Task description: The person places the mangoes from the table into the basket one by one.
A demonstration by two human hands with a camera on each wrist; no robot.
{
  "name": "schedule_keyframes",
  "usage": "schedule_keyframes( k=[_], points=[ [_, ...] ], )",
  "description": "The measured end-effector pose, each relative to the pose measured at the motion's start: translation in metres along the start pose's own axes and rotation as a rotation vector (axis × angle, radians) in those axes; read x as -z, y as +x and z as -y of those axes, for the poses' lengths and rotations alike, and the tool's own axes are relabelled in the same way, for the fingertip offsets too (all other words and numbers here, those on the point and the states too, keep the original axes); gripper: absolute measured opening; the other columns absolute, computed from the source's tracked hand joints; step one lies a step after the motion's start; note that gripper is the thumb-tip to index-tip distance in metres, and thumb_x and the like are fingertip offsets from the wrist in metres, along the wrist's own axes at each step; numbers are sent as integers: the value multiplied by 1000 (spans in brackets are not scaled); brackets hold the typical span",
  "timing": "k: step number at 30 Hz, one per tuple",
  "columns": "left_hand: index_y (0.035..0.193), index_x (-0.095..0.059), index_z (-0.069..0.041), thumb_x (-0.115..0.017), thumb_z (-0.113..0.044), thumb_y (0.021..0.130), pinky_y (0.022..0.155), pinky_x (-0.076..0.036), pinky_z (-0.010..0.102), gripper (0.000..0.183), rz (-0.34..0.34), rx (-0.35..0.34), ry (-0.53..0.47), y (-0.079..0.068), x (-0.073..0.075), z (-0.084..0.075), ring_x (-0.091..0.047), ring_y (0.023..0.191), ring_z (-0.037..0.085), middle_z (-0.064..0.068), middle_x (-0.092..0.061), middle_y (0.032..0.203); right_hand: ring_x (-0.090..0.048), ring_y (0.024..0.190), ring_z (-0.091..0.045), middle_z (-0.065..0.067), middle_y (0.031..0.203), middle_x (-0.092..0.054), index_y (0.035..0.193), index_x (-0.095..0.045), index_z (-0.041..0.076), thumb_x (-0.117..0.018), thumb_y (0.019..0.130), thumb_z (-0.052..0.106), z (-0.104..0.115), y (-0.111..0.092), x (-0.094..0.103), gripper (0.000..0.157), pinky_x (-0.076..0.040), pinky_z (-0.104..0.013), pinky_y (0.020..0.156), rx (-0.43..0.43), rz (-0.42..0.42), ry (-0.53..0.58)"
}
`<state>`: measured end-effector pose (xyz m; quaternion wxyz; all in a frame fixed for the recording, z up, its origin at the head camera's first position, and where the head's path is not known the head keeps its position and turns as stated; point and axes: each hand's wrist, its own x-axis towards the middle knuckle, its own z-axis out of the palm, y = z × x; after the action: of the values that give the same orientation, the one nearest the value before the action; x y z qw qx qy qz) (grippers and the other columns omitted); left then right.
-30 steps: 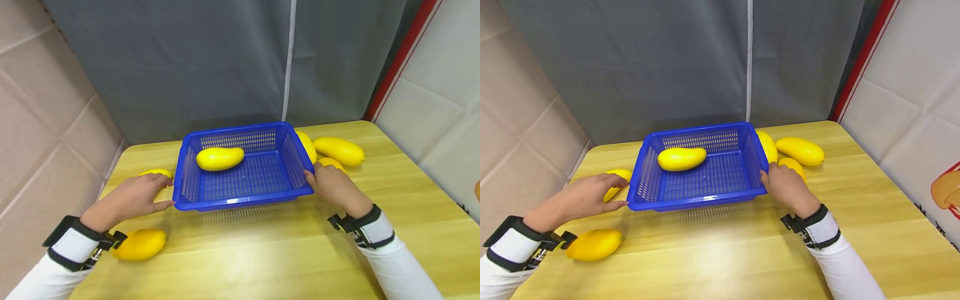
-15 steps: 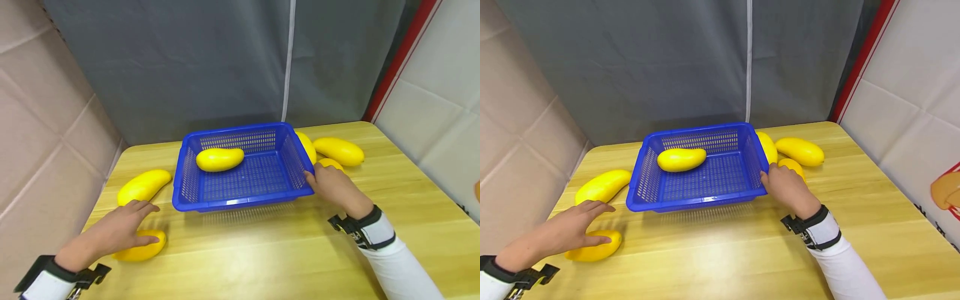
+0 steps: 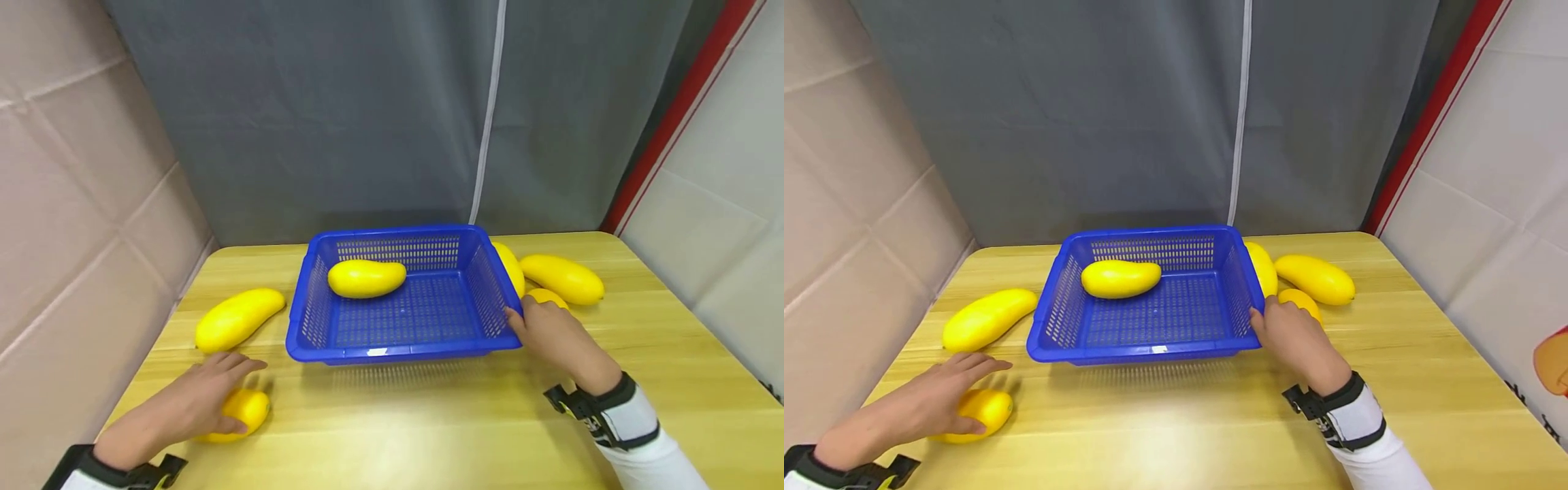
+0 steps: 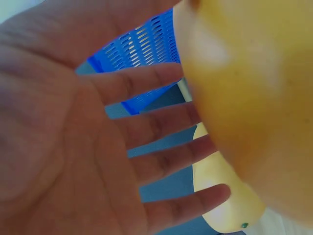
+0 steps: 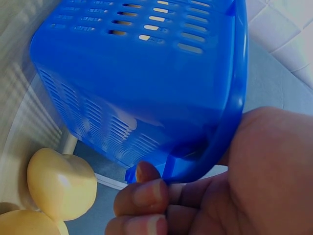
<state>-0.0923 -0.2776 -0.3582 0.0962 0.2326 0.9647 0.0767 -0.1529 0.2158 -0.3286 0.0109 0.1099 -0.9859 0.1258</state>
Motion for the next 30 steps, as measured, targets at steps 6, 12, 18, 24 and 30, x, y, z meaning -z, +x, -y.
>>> schedule_keyframes(
  k=[6, 12, 18, 24, 30],
  points=[
    [122, -59, -10, -92, -32, 54, 80, -44, 62, 79, 51, 24, -50, -8, -3, 5, -51, 108, 35, 9, -57, 118, -52, 59, -27, -11, 69, -49, 95, -53, -9, -49, 98, 28, 2, -4, -6, 37, -44, -42, 53, -16, 9, 2],
    [122, -57, -9, -93, -21, 52, 80, -43, 62, 80, 85, 66, -83, -14, -7, 12, -52, 105, 36, 7, -56, 114, -51, 59, -26, -11, 69, -49, 97, -53, -10, -49, 98, 27, 2, -2, -4, 38, -43, -40, 52, -3, -2, -4],
    [120, -57, -8, -90, -17, 55, 80, -47, 57, 74, 120, 102, -125, -14, -10, 15, -57, 97, 34, 11, -57, 112, -51, 59, -26, -11, 69, -49, 99, -52, -12, -48, 99, 28, 1, -2, -4, 40, -42, -39, 52, -8, 6, 2],
    [119, -59, -7, -90, -19, 55, 81, -47, 56, 72, 124, 125, -133, -14, -11, 13, -59, 95, 34, 13, -58, 112, -51, 58, -26, -11, 68, -49, 97, -52, -11, -47, 99, 28, 0, -3, -4, 39, -42, -39, 51, -6, 6, 0],
    [120, -59, -3, -90, -22, 57, 85, -46, 56, 72, 110, 117, -138, -15, -4, 10, -58, 98, 36, 17, -59, 113, -53, 59, -27, -11, 68, -49, 96, -52, -10, -47, 99, 28, 1, -1, 0, 39, -43, -41, 52, 8, 0, -4]
  ],
)
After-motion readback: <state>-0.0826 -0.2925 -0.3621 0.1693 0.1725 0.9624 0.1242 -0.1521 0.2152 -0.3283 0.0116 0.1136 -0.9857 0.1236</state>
